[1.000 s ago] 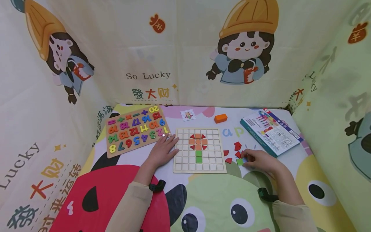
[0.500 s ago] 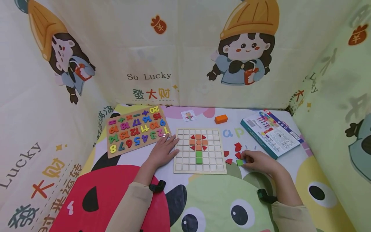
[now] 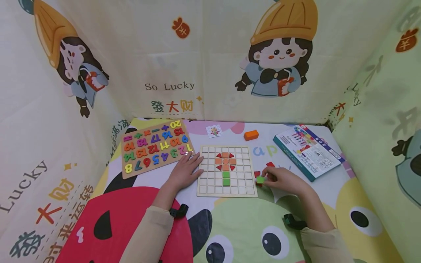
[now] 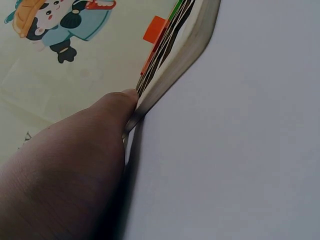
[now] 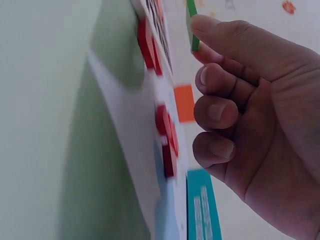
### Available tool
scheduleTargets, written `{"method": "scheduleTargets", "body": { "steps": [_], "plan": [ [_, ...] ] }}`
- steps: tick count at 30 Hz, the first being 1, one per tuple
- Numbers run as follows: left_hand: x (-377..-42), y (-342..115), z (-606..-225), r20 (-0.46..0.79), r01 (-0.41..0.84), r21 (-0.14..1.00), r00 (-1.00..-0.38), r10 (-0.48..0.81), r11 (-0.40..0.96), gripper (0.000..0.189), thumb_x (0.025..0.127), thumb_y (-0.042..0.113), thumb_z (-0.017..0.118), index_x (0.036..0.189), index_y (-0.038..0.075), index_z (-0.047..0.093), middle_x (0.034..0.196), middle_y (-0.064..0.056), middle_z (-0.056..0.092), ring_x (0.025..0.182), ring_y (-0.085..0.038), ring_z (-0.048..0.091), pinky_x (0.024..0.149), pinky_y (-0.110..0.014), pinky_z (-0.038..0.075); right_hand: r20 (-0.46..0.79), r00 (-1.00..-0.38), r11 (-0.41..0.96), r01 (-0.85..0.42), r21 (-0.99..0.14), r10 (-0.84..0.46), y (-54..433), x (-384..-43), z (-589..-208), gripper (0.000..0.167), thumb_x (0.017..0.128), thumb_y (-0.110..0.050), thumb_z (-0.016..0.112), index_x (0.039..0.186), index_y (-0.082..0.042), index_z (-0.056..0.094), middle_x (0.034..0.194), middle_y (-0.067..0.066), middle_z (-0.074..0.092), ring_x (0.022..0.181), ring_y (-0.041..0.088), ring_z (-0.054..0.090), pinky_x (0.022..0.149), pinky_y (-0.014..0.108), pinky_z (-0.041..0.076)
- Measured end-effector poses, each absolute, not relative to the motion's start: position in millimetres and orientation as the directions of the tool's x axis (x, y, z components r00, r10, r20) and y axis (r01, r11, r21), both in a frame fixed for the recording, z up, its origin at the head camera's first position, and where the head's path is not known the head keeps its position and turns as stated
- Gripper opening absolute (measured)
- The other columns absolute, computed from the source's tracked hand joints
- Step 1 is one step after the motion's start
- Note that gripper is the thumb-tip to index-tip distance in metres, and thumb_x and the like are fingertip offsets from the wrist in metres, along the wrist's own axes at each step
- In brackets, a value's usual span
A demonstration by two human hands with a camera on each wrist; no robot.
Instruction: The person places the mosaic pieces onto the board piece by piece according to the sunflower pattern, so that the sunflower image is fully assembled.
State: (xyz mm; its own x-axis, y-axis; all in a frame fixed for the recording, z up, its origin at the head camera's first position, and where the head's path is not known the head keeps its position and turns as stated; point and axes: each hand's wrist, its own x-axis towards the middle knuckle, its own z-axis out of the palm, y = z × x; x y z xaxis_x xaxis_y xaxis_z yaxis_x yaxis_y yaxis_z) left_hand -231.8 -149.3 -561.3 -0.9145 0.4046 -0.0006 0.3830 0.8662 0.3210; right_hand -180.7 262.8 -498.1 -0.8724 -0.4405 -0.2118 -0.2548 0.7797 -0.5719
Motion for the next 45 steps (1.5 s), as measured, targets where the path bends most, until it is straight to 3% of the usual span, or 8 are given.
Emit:
{"method": "scheduleTargets", "body": {
  "steps": [14,22,45],
  "plan": [
    [-234,-150,-563,-0.019,0.382,0.309,-0.913,0.407,0.871,0.065,0.098,0.062,0.041,0.156,0.037,0.024,0.165,0.013,0.018,0.156,-0.019,-0.001,0.127,-0.048,0.007,-0.17,-0.827,0.736,-0.36,-0.574,-0.537,192,-183,-505,0.023,0.089,-0.034,0.073,0.107,-0.024,0.062,0.073,-0.01,0.053,0.069,0.007,0.052,0.061,0.021,0.044],
    [-233,-150,-562,-0.001,0.393,0.312,-0.91,0.414,0.865,0.066,0.098,0.062,0.042,0.156,0.036,0.026,0.165,0.011,0.021,0.156,-0.021,0.003,0.126,-0.049,0.01,-0.214,-0.828,0.759,-0.329,-0.562,-0.518,163,-183,-511,0.025,0.087,-0.037,0.074,0.108,-0.029,0.064,0.073,-0.011,0.057,0.072,0.007,0.056,0.064,0.024,0.048],
    [-232,-150,-558,0.013,0.408,0.303,-0.906,0.424,0.862,0.065,0.098,0.059,0.045,0.156,0.032,0.029,0.164,0.008,0.025,0.156,-0.025,0.008,0.126,-0.05,0.012,-0.17,-0.815,0.783,-0.441,-0.439,-0.554,147,-179,-517,0.026,0.084,-0.044,0.076,0.102,-0.032,0.06,0.069,-0.013,0.052,0.068,0.004,0.052,0.061,0.023,0.042]
  ]
}}
